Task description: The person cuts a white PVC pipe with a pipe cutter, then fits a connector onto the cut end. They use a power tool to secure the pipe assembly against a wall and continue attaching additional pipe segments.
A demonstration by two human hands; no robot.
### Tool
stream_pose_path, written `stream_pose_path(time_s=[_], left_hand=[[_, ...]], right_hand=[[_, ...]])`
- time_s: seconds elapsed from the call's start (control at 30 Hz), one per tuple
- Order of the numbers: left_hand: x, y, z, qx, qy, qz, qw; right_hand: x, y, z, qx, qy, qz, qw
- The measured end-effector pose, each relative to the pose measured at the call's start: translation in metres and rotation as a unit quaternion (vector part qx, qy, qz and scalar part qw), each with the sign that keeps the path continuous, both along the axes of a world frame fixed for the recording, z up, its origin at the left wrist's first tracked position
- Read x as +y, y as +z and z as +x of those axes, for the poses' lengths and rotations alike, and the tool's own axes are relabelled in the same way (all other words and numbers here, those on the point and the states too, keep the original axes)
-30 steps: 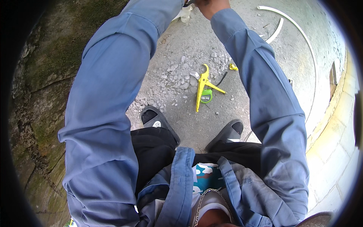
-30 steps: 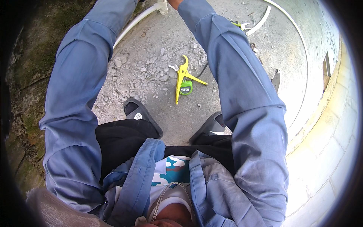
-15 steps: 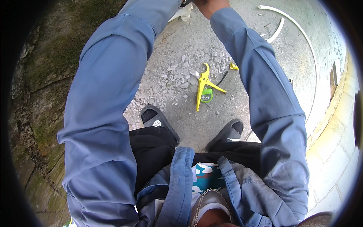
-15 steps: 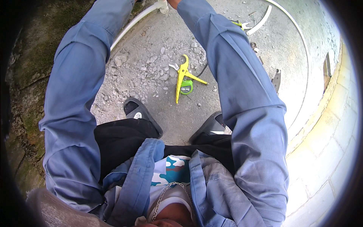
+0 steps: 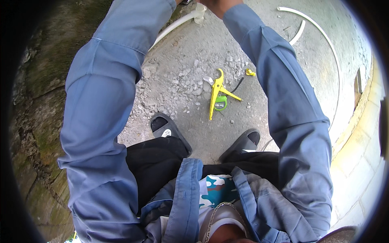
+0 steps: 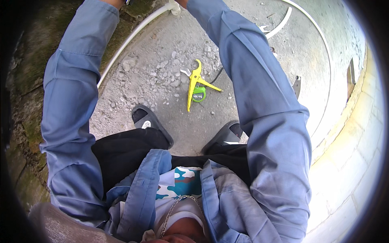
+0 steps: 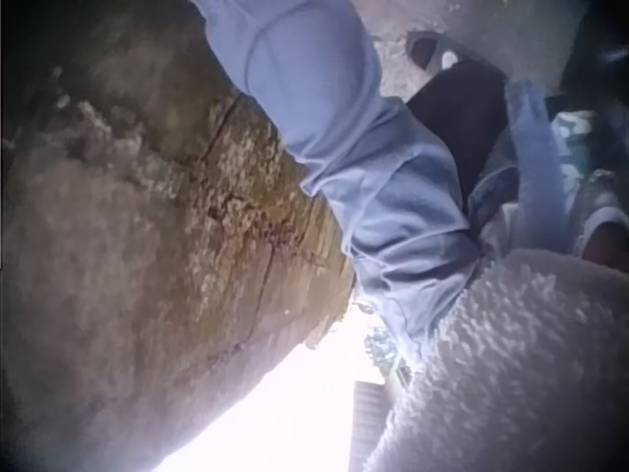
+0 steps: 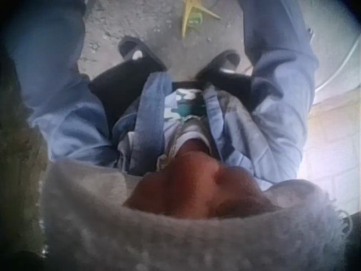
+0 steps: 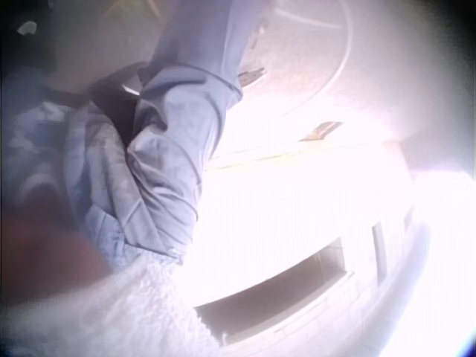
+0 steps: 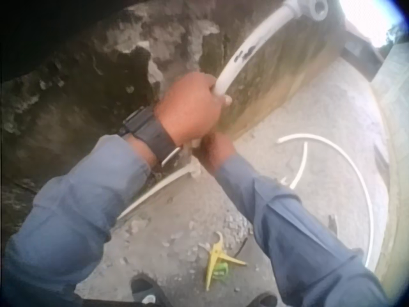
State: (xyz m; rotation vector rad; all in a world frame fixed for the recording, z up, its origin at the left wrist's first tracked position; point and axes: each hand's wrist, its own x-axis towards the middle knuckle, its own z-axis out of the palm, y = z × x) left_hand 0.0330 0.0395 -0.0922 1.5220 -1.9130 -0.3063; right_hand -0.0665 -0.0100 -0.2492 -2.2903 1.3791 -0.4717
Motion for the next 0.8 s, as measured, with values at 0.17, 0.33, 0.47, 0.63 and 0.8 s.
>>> stream_pose_path(time_s=[0.17, 0.33, 0.47, 0.63, 0.8], left_hand=[[-0.016, -0.006, -0.006, 0.008, -0.014, -0.018, 1.0], [-0.02, -0.006, -0.001, -0.003, -0.015, 0.003, 1.0], [-0.015, 0.008, -0.008, -0.017, -0.025, 0.018, 0.999], [-0.03, -0.016, -0.003, -0.046, -0.045, -0.028, 0.998], [-0.016, -0.006, 0.006, -0.001, -0.006, 0.066, 0.998]], right_hand=[[-0.008, -0.024, -0.009, -0.258, 0.061, -0.033, 0.964], [0.003, -0.011, -0.013, 0.017, 0.029, -0.023, 0.999], [-0.003, -0.031, -0.014, -0.097, 0.018, -0.017, 0.995], [-0.002, -0.022, -0.02, -0.173, -0.018, 0.083, 0.981], [0.007, -0.017, -0.009, -0.119, 0.008, 0.065, 0.991]])
